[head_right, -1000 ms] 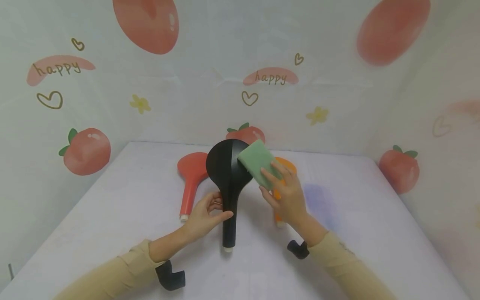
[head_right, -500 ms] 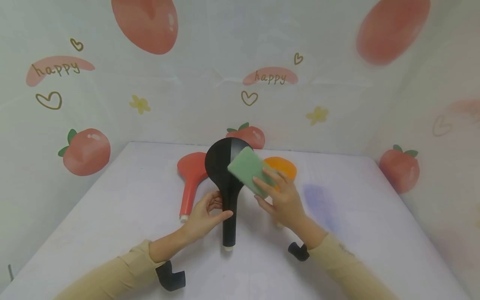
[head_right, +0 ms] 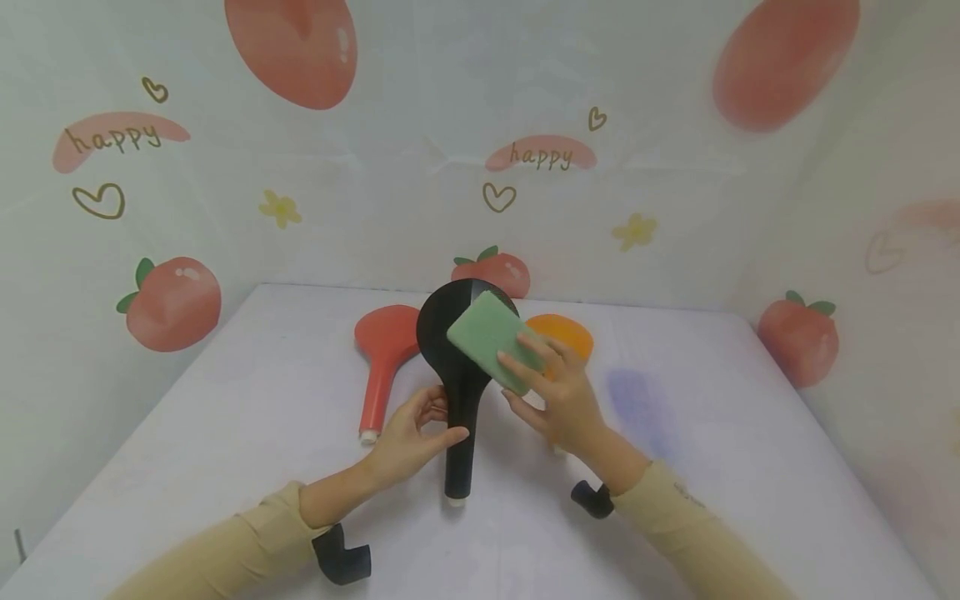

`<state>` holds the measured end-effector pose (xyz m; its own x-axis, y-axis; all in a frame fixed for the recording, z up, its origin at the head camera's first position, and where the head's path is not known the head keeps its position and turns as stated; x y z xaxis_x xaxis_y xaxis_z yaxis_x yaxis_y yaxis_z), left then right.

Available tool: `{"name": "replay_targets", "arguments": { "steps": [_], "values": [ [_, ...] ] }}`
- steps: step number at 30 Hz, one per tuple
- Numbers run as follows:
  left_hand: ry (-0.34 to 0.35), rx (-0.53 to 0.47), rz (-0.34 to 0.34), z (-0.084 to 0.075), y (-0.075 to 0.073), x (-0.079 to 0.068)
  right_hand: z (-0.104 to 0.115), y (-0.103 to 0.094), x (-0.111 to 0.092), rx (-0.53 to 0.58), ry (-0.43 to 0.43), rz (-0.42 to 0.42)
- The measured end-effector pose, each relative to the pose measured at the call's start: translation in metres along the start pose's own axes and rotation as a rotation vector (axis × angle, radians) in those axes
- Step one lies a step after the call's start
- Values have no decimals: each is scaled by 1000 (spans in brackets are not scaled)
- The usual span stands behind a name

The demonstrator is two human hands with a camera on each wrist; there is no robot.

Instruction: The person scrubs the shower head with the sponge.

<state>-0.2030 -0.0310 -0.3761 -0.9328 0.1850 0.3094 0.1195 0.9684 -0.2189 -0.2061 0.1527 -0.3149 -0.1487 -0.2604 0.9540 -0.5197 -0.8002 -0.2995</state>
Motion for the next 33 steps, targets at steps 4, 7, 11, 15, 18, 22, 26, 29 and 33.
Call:
{"name": "replay_targets", "arguments": {
  "steps": [4, 7, 11, 15, 18, 22, 26, 29, 33],
  "values": [
    [14, -4, 4, -1, 0, -1, -5, -3, 1, -18, 32, -13],
    [19, -10, 11, -2, 1, -2, -16, -6, 2, -44, 145, -39],
    [24, -12, 14, -4, 3, -3, -20, -7, 4, -60, 205, -40],
    [33, -8, 7, -5, 3, -4, -10, -2, 8, -50, 112, -5],
    [34, -4, 4, -6, 3, -4, -6, 0, 11, -53, 71, -1],
    [18, 6, 6, -4, 3, -5, -15, -3, 14, -67, 159, -17],
    [-4, -11, 20, -2, 3, -6, -26, -4, 15, -73, 251, -23],
    [-18, -36, 29, -2, 4, -6, -24, -1, 15, -65, 241, 0],
    [-23, -45, 34, -1, 5, -7, -17, 4, 16, -43, 179, 33]
  ]
}}
Point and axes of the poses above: each hand's wrist, its own x-axis towards the middle knuckle, its own y-axis out of the palm, z = x × y, the point moved 6 cm from there along x, towards the middle knuckle, and after that the axes turned 10 degrees about -z, right-handed, at the moved point
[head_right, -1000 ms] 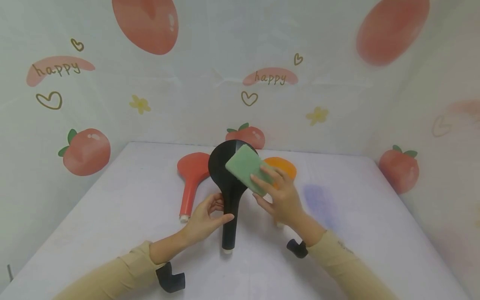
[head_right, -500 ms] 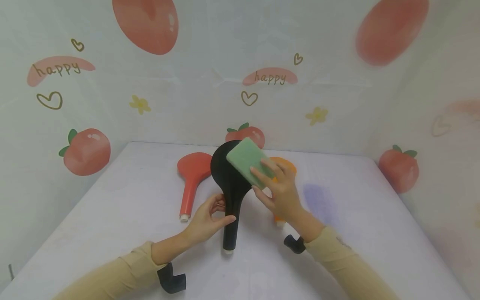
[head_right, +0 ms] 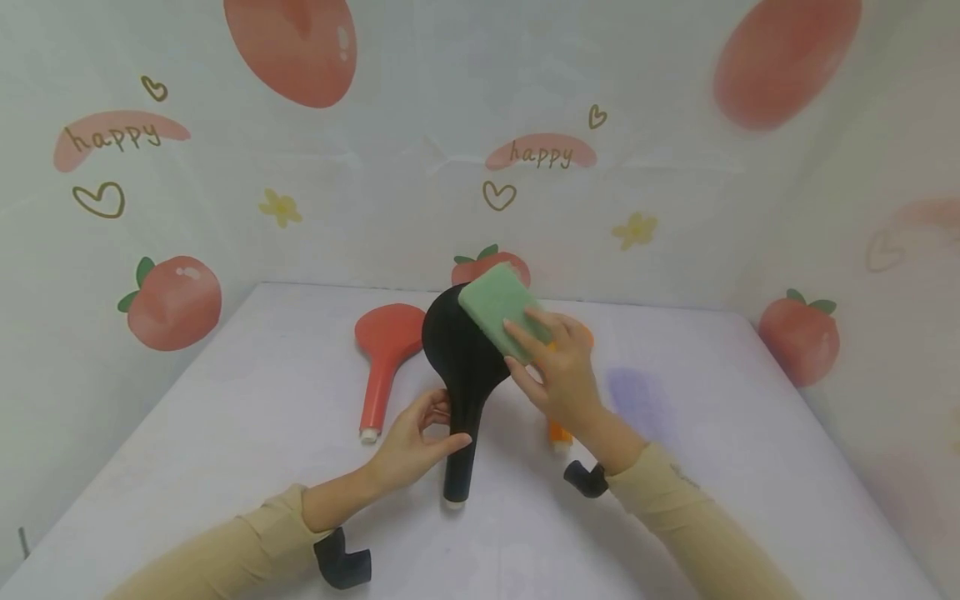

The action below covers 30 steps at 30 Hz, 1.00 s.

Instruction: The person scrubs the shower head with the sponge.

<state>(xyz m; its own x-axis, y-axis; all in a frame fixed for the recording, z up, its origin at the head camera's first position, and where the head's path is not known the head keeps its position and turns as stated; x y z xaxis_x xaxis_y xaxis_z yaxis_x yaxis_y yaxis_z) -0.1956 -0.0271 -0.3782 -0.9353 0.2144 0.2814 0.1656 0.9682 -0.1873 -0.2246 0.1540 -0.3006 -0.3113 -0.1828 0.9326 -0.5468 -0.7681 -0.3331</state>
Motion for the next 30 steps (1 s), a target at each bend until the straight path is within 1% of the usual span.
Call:
{"name": "replay_targets", "arguments": {
  "steps": [2, 4, 6, 9, 12, 14, 18, 21, 23, 26, 28, 30],
  "values": [
    [1, 7, 2, 0, 0, 0, 2, 0, 1, 3, -14, -5],
    [-1, 12, 5, 1, 1, -1, 0, 0, 3, -3, 0, -20],
    [-2, 16, 7, 1, 1, -1, -5, -2, 5, -15, 37, -34],
    [0, 25, 12, 2, 1, -2, -15, -4, 7, -24, 120, -48],
    [0, 29, 17, 3, 2, -2, -18, -4, 9, -12, 163, -46],
    [3, 29, 19, 3, 3, -3, -16, -3, 10, 3, 150, -38],
    [2, 38, 22, 2, 4, -4, -6, 1, 11, 16, 75, 4],
    [2, 51, 23, 2, 4, -4, -2, 2, 13, 2, 39, 2],
    [7, 57, 21, 2, 4, -5, -3, 1, 15, -16, 55, -20],
    [22, 62, 20, 2, 4, -5, -10, -1, 18, -41, 124, -42],
    [30, 64, 23, 2, 4, -6, -14, -1, 18, -46, 167, -41],
    [38, 67, 28, 3, 4, -6, -14, 0, 18, -42, 178, -30]
  ]
}}
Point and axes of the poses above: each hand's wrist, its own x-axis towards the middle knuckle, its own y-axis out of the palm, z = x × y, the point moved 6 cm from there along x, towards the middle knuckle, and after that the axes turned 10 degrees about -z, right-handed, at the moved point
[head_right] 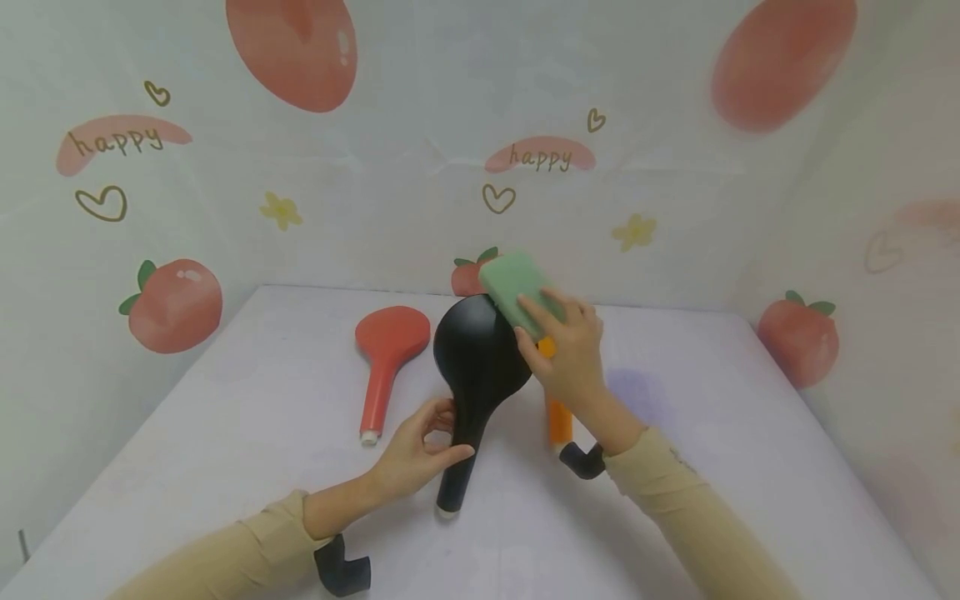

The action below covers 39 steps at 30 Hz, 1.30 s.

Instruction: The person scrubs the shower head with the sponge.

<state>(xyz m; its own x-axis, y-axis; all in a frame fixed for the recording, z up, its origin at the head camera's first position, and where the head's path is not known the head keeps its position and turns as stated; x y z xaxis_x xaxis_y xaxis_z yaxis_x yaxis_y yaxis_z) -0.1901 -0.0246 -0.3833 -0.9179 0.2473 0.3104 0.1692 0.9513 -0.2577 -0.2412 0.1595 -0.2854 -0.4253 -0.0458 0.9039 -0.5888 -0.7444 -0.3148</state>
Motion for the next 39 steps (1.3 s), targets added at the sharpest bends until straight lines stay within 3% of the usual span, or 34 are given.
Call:
{"name": "replay_targets", "arguments": {
  "steps": [4, 11, 13, 15, 21, 23, 26, 29, 33, 36, 39],
  "values": [
    [10, -1, 9, 1, 1, 0, 11, 5, -2, 35, -72, 19],
    [43, -13, 17, -3, 3, 1, 46, 13, -14, 73, -352, 46],
    [35, -12, 16, -2, 3, 2, 49, 14, -17, 70, -395, 63],
    [25, -5, 14, -1, 3, 2, 47, 13, -16, 63, -397, 65],
    [21, 5, 17, 0, 3, 1, 26, 6, -8, 30, -203, 27],
    [28, 1, 18, 0, 3, 1, 24, 7, -9, 35, -186, 25],
    [44, 1, 12, -2, 3, 1, 33, 10, -16, 68, -270, 42],
    [58, 6, 2, -3, 2, 2, 47, 14, -27, 102, -420, 89],
    [34, -10, 0, -2, 0, 3, 59, 15, -43, 118, -574, 159],
    [21, -12, 1, -2, -1, 3, 58, 14, -45, 105, -590, 164],
    [31, 3, 2, -3, -1, 2, 50, 11, -36, 83, -521, 103]
  ]
}}
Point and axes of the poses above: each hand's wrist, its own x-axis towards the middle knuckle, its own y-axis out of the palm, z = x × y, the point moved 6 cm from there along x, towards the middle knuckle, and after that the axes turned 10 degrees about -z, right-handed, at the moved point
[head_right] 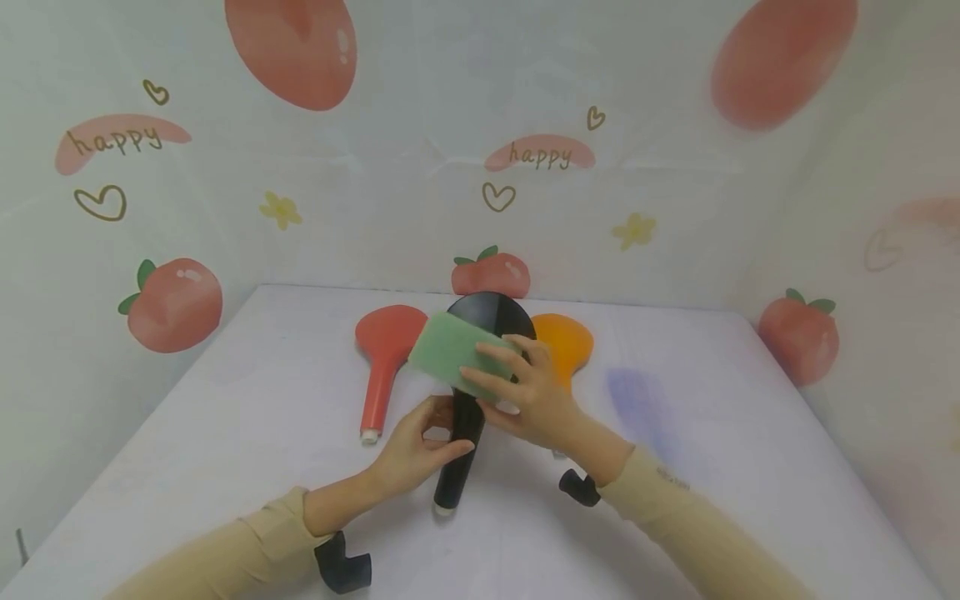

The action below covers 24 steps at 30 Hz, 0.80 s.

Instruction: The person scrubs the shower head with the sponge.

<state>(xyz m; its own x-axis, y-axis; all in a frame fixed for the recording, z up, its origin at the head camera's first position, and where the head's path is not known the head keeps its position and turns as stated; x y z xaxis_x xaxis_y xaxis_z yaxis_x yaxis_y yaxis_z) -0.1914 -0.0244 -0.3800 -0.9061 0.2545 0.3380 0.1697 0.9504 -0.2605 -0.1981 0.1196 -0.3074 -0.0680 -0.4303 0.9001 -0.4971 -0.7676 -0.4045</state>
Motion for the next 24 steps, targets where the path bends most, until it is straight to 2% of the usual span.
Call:
{"name": "replay_targets", "arguments": {
  "steps": [4, 6, 9, 12, 15, 18, 24],
  "values": [
    [14, 6, -1, -1, 1, -1, -14, -5, 4, -40, 100, -87],
    [24, 5, -4, -1, 1, 0, -14, -4, 2, -41, 119, -93],
    [41, 11, -20, -2, 0, 0, -4, -1, -3, -22, 108, -44],
    [53, 11, -42, -3, -2, 1, 8, 1, -8, -4, 61, 16],
    [46, -3, -55, -2, -4, 2, 12, -3, -13, -5, 33, 22],
    [-10, -39, -47, 1, -5, 3, 2, -10, -16, -19, 82, -23],
    [-186, -157, -2, 12, -6, 2, -30, -24, -22, -47, 327, -140]
  ]
}}
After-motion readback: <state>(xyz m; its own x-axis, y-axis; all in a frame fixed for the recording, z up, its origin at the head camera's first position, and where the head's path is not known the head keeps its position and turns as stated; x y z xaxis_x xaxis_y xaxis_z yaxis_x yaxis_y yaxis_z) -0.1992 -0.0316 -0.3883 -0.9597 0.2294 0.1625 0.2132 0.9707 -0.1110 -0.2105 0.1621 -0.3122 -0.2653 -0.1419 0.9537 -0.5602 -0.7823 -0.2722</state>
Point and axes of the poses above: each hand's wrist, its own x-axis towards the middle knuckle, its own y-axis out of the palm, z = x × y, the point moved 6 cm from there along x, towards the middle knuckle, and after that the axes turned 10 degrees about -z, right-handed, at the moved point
